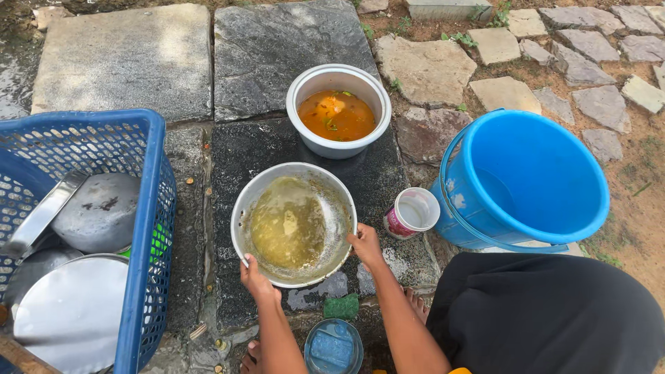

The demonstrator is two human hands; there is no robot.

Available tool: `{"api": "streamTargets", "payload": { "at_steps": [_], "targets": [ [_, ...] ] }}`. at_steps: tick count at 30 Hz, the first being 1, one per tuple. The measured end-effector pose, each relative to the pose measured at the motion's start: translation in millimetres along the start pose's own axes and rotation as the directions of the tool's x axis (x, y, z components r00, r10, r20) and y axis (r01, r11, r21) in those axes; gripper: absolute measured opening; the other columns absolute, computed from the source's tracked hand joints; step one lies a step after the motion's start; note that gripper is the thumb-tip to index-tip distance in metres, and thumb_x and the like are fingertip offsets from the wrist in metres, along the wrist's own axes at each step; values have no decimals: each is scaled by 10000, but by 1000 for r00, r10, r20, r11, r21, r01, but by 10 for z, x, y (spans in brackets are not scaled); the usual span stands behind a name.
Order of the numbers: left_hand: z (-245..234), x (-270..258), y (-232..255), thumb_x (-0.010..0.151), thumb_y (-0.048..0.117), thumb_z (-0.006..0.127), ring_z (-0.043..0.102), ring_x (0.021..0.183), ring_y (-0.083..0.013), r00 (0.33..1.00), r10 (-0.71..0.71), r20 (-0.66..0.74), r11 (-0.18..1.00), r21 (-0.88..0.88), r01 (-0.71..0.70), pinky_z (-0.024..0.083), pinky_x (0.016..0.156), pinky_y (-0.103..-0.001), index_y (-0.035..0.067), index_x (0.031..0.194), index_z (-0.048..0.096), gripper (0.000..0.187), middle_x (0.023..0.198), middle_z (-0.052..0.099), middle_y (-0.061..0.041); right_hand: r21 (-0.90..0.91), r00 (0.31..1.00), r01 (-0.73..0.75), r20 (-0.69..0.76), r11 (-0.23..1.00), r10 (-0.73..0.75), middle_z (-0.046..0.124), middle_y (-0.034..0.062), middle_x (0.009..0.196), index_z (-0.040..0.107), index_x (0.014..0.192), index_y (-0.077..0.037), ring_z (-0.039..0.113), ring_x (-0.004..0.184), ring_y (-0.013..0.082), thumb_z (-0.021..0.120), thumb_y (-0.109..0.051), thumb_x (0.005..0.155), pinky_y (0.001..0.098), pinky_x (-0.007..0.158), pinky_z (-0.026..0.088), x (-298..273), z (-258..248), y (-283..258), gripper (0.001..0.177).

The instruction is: The person cleans a wooden stick, a small cup, and the inside of a large pot by hand and with a cloth, rinsing them with water from a bucket.

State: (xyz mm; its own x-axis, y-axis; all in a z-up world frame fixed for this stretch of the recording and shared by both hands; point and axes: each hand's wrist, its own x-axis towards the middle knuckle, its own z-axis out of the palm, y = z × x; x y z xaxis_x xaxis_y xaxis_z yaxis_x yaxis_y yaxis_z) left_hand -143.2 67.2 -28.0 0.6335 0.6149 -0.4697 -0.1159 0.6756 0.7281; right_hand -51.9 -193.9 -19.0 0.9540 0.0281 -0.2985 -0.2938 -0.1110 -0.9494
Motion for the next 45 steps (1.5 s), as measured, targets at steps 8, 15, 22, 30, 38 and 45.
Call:
{"api": "streamTargets", "payload": {
  "at_steps": [8,15,22,30,38,45],
  "targets": [
    [-88,240,-371,1006,258,616,614,1171,-234,999,-39,34,994,104,36,475,1002,-418,80,1434,552,468,1307,644,-109,-294,990,55,-108,954,-91,763,123,848,751,1059,50,696,725,229,685,-60,878,431,689,565,11,-152,-27,222],
    [201,210,-240,975,79,627,639,1117,-217,999,-20,44,1000,-13,21,510,958,-399,44,1401,602,429,1272,672,-93,-859,899,257,44,442,-436,274,320,1611,433,1446,-1,296,1483,441,716,-122,828,485,1105,418,16,104,-368,690],
    [261,153,-156,933,47,678,657,1117,-195,1000,-5,-15,999,41,5,511,966,-368,41,1398,607,471,1274,695,-85,-945,921,305,325,121,215,326,245,1594,349,1529,-3,327,1483,401,590,-339,934,485,1261,228,313,421,357,725],
    [176,288,-266,918,75,723,667,1024,-154,1000,12,-21,1000,28,-12,529,912,-334,29,1356,657,446,1182,721,-69,-806,833,376,510,457,216,175,297,1619,296,1554,29,81,1523,471,357,-370,1071,582,1208,95,232,1106,326,630],
    [73,418,-413,991,80,670,637,966,-109,993,114,-5,991,72,-113,513,869,-279,-7,1347,661,367,1155,718,-57,-645,886,457,387,613,-254,697,215,1253,624,1334,-9,680,1150,368,511,-170,1001,451,989,537,-1275,1291,-259,386],
    [244,360,-216,987,36,645,633,994,-118,997,72,-15,986,153,-69,494,906,-292,-9,1348,657,365,1159,716,-60,-310,277,948,915,-74,-292,700,147,1293,662,1284,-30,686,1175,273,649,-180,931,404,1030,535,-494,-222,-125,383]
  ]
}}
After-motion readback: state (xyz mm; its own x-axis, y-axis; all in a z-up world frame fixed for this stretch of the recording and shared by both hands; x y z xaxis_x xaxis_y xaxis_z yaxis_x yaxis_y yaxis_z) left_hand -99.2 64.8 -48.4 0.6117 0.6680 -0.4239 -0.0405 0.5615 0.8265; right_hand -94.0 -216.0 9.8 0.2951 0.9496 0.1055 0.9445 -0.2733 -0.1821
